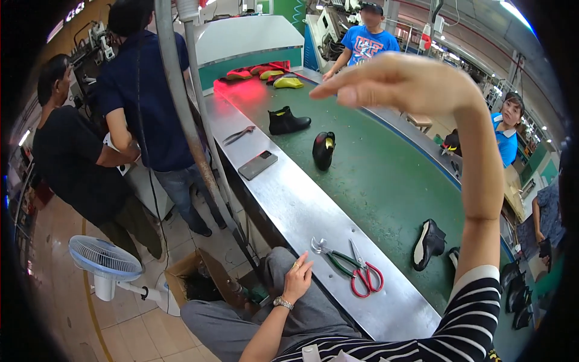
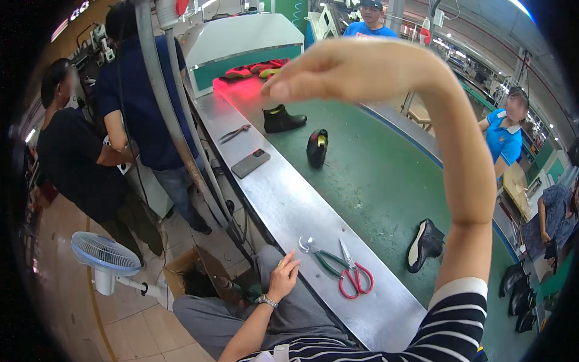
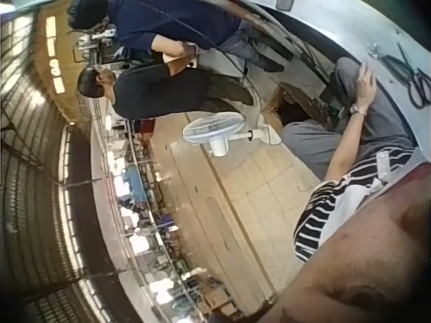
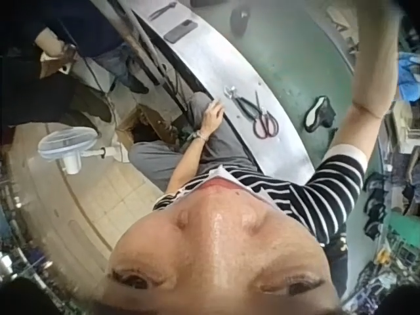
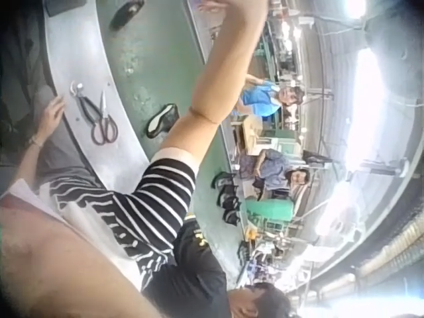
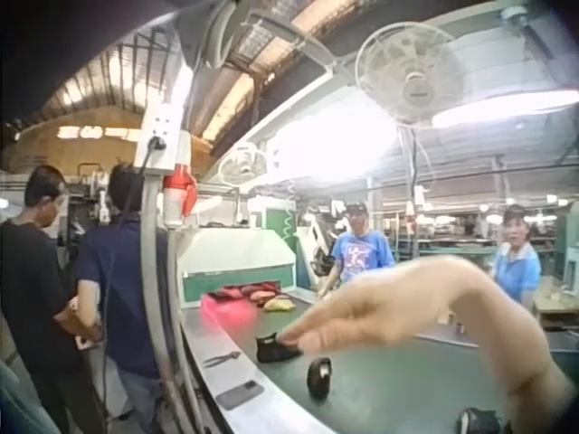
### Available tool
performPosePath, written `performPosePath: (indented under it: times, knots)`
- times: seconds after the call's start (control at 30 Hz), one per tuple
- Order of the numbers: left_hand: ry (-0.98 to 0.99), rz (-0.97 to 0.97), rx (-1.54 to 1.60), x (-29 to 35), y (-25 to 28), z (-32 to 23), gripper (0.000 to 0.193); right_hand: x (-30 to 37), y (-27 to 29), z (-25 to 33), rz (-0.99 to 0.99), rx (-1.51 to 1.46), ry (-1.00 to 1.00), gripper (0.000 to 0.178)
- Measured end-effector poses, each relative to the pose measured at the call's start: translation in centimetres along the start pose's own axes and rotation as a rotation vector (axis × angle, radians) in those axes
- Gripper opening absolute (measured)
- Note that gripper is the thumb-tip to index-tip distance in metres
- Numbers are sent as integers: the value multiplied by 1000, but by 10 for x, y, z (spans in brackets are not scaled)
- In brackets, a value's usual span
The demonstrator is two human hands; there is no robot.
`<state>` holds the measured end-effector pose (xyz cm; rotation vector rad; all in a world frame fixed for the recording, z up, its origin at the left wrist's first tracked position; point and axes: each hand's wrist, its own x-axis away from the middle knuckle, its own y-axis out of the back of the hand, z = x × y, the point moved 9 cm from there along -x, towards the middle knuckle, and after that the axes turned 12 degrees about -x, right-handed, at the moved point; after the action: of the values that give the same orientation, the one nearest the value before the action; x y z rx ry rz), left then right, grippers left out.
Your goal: Assembling and finishing shoe components at a factory workbench including trimming and measuring.
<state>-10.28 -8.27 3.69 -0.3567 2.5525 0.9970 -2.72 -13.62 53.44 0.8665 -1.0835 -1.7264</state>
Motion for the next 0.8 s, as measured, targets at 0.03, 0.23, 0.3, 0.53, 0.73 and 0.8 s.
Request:
performPosePath:
  times: [0.03,0.23,0.3,0.53,0.73,0.8]
  knots:
    - [12,3,-4,5,1,1,19,-4,4,-12,16,11,-117,46]
    - [15,12,-86,10,12,11,19,5,-2,-31,-193,-163,-33,40]
    - [10,-1,-16,3,3,3,17,24,16,-28,-310,-169,-44,38]
    - [-6,23,-41,6,0,4,17,49,19,-18,-637,-292,126,31]
    - [-40,8,-49,2,7,2,18,71,-5,-10,-885,-400,285,26]
    - [-20,20,-37,7,2,7,18,74,-20,-14,-962,-439,339,25]
